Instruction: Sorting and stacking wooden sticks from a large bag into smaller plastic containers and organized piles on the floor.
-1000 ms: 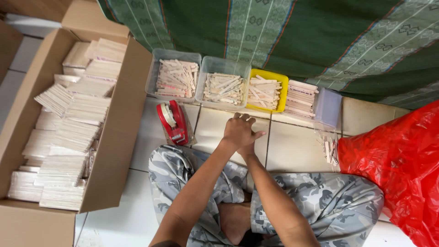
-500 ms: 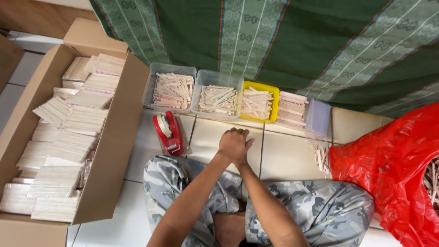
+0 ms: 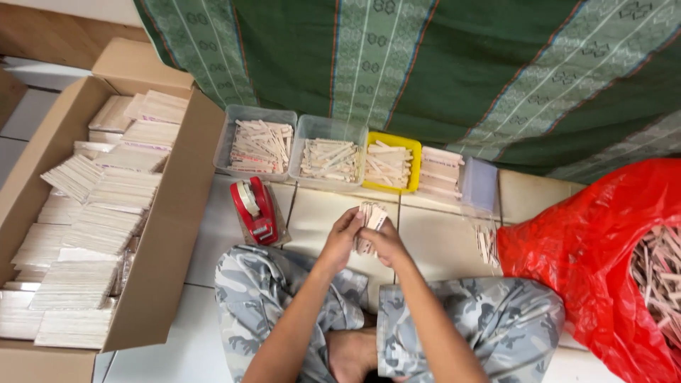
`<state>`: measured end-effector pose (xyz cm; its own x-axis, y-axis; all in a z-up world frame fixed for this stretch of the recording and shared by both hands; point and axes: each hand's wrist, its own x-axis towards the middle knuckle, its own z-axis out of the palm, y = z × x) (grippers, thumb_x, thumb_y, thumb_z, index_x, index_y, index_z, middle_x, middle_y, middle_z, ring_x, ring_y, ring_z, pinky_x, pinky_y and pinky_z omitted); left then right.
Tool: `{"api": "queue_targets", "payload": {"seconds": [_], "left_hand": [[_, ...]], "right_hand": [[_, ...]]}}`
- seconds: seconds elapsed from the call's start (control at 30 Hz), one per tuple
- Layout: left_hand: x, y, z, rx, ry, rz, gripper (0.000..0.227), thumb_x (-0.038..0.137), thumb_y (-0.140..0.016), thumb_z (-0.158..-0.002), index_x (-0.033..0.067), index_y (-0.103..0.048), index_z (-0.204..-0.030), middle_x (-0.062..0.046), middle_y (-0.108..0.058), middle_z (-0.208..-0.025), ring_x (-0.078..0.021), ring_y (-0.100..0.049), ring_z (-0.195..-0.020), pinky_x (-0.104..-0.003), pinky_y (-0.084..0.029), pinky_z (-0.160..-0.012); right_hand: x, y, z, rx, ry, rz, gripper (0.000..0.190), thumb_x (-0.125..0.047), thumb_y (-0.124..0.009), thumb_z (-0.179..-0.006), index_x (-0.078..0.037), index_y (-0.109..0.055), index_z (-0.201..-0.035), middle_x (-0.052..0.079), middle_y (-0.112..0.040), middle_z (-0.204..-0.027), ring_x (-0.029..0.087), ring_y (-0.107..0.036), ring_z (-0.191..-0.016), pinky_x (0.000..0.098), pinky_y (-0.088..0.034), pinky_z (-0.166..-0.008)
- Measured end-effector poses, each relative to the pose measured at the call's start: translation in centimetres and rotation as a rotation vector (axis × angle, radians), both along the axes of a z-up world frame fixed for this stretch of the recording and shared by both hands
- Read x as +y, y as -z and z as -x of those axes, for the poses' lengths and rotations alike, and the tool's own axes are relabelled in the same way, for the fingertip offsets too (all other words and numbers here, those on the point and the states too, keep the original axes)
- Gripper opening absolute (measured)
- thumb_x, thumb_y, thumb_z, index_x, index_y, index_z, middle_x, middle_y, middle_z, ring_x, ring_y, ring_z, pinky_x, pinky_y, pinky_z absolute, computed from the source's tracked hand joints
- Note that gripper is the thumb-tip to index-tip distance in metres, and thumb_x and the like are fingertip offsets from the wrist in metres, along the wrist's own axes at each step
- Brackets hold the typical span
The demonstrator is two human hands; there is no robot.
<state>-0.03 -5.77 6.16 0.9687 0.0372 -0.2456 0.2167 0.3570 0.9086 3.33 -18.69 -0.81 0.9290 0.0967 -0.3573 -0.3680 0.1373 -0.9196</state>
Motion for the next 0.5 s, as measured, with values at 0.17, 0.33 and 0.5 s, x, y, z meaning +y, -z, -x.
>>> {"api": "queue_targets", "payload": {"seconds": [0.17, 0.33, 0.5], "left_hand": [[-4.9, -3.2, 2.8, -0.041, 0.014, 0.048, 0.028, 0.021, -0.054, -0.107, 0.0114, -0.069, -0.129, -0.003, -0.059, -0.096, -0.0156, -0.055, -0.092, -0.029, -0.050, -0.083], [-7.9, -0.5, 2.9, -0.069, -0.030, 0.047, 0.026, 0.021, -0.058, -0.106, 0.0109, -0.073, -0.124, -0.004, -0.066, -0.094, -0.0127, -0.056, -0.087, -0.028, -0.051, -0.076], [-8.1, 2.9, 2.3, -0.045, -0.158, 0.108, 0.027, 0.020, -0.048, -0.109, 0.0055, -0.070, -0.116, -0.007, -0.051, -0.062, -0.0143, -0.049, -0.037, -0.027, -0.042, -0.030]], "right_hand": [[-4.0, -8.6, 4.4, -0.062, 0.040, 0.089, 0.035, 0.001, -0.074, -0.070, 0.005, -0.070, -0.105, 0.010, -0.069, -0.086, 0.020, -0.066, -0.066, 0.0357, -0.056, -0.048], [-4.9, -9.3, 6.2, -0.108, 0.139, 0.201, 0.033, 0.006, -0.071, -0.068, 0.006, -0.072, -0.101, 0.009, -0.065, -0.089, 0.020, -0.063, -0.081, 0.0380, -0.056, -0.065], [-3.8, -6.7, 5.8, -0.078, 0.272, 0.257, 0.021, 0.000, -0.079, -0.069, 0.005, -0.072, -0.088, 0.012, -0.066, -0.069, 0.018, -0.064, -0.055, 0.0333, -0.051, -0.039]]}}
